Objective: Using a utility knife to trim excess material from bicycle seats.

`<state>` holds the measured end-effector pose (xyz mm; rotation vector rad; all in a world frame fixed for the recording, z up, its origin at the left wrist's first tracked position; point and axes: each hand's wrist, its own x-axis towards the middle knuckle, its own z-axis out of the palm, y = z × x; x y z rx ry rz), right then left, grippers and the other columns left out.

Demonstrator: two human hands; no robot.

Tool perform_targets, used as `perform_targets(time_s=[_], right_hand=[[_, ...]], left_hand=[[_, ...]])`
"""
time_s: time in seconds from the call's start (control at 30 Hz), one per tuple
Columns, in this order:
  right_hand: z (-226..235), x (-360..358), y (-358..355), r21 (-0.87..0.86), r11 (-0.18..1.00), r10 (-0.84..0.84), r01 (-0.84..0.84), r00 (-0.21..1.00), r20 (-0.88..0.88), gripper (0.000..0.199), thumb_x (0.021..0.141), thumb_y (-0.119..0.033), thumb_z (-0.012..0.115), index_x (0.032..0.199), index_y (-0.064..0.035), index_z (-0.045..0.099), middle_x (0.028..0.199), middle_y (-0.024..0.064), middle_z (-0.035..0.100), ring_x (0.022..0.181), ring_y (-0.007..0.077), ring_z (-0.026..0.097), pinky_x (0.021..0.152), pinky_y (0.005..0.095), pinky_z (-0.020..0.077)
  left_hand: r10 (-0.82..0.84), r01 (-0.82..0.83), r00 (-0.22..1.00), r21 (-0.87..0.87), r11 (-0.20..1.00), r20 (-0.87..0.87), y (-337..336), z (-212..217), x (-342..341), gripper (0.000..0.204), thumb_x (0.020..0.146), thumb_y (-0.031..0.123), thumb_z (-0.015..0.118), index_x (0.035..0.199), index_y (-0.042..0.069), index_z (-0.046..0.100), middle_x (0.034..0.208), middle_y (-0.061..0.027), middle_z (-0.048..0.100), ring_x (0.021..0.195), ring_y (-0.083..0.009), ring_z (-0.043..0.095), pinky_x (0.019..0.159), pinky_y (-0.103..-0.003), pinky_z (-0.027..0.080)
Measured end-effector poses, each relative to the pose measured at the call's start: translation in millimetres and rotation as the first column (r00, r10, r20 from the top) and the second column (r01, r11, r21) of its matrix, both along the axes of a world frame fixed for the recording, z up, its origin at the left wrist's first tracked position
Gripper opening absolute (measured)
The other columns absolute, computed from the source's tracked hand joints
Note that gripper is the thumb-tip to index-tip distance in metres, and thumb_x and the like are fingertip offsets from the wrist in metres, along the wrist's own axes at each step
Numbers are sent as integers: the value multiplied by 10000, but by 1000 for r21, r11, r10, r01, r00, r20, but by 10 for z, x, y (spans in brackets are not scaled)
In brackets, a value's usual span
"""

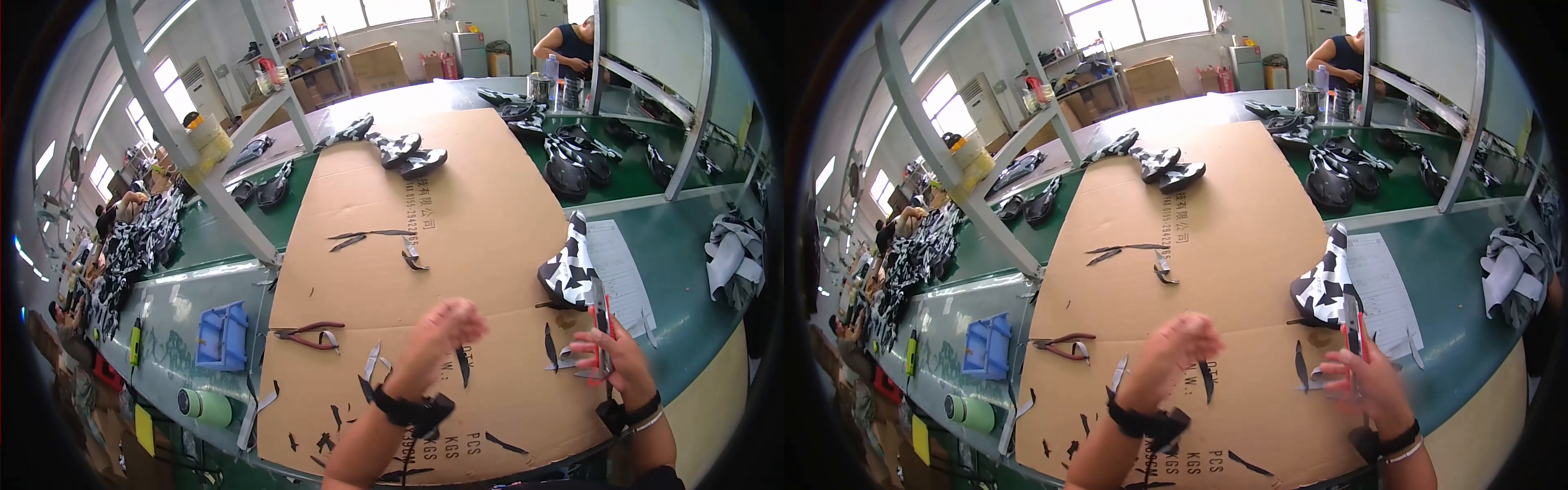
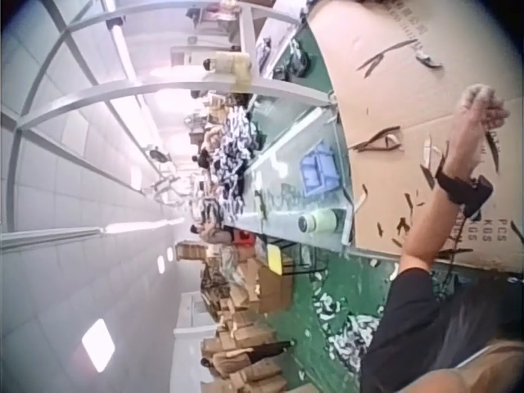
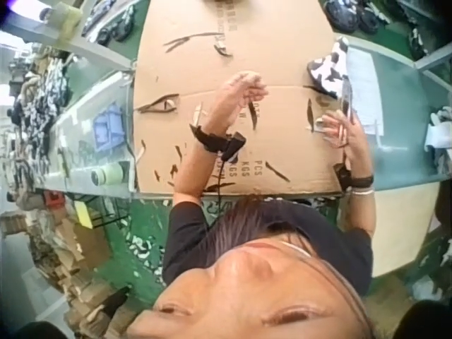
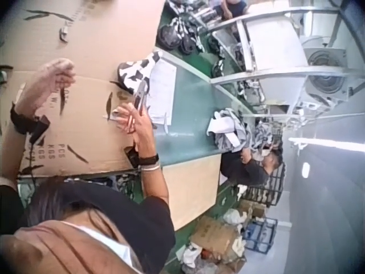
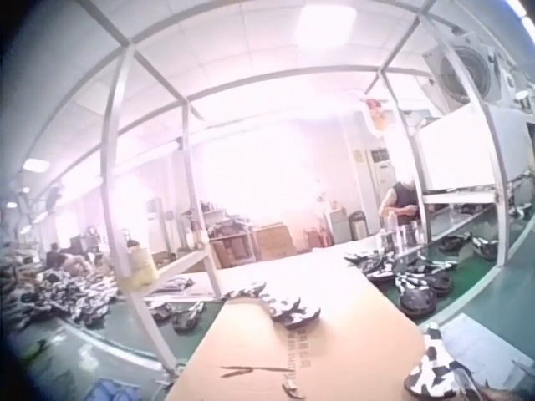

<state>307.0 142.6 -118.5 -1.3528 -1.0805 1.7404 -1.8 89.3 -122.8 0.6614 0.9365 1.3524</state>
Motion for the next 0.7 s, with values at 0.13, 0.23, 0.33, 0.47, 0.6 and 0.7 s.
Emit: perform_targets(time_s=[0.13, 0.23, 0.33, 0.47, 0.6, 0.7], right_hand=[[-293, -265, 285, -74, 993, -107, 89, 946, -306, 455, 904, -139, 629, 1323, -91, 458, 1051, 154, 624, 837, 255, 676, 637, 352, 608], [-439, -128, 519, -12, 986, -162, 169, 916, -367, 403, 888, -172, 639, 1270, -119, 518, 949, 24, 632, 811, 182, 652, 641, 314, 573], [-551, -97, 557, 57, 965, -224, 255, 919, -324, 372, 851, -263, 675, 1172, -96, 587, 906, 14, 637, 736, 159, 644, 543, 264, 528], [-114, -183, 166, 55, 986, -149, 160, 974, -169, 323, 811, -258, 687, 1065, -75, 610, 817, 6, 585, 632, 107, 584, 493, 222, 445], [14, -209, -295, 738, 584, -116, -338, 865, 488, 331, 785, -124, 673, 1096, -40, 598, 911, 64, 584, 726, 227, 594, 679, 296, 492], [324, -475, -807, 675, 250, -198, -694, 646, 738, 226, 709, -203, 736, 916, -120, 698, 919, 137, 495, 769, 302, 542, 680, 384, 474]], left_hand=[[15, -17, 999, -78, 997, -31, -328, -364, 191, 266, 973, 308, 549, 1066, 60, 579, 934, -29, 643, 880, -134, 638, 817, -276, 502], [67, -79, 991, -101, 992, -111, -364, -558, 346, 268, 966, 311, 565, 1051, 57, 575, 908, -19, 627, 847, -111, 612, 794, -256, 497], [128, -120, 989, -102, 987, 69, -355, -739, 248, 274, 959, 312, 573, 1030, 48, 557, 895, -15, 593, 819, -110, 596, 762, -253, 501], [154, -152, 988, -111, 982, 14, -384, -841, 172, 314, 968, 341, 551, 1050, 39, 545, 898, -27, 582, 833, -124, 599, 769, -264, 504], [12, -7, 999, -114, 993, 45, -364, -687, 323, 451, 986, 449, 470, 1134, 27, 527, 972, -73, 595, 909, -163, 604, 828, -299, 499], [-11, 52, 944, -117, 992, 329, -303, -637, 426, 522, 969, 531, 439, 1143, 47, 532, 996, -62, 595, 978, -176, 583, 883, -341, 483]])
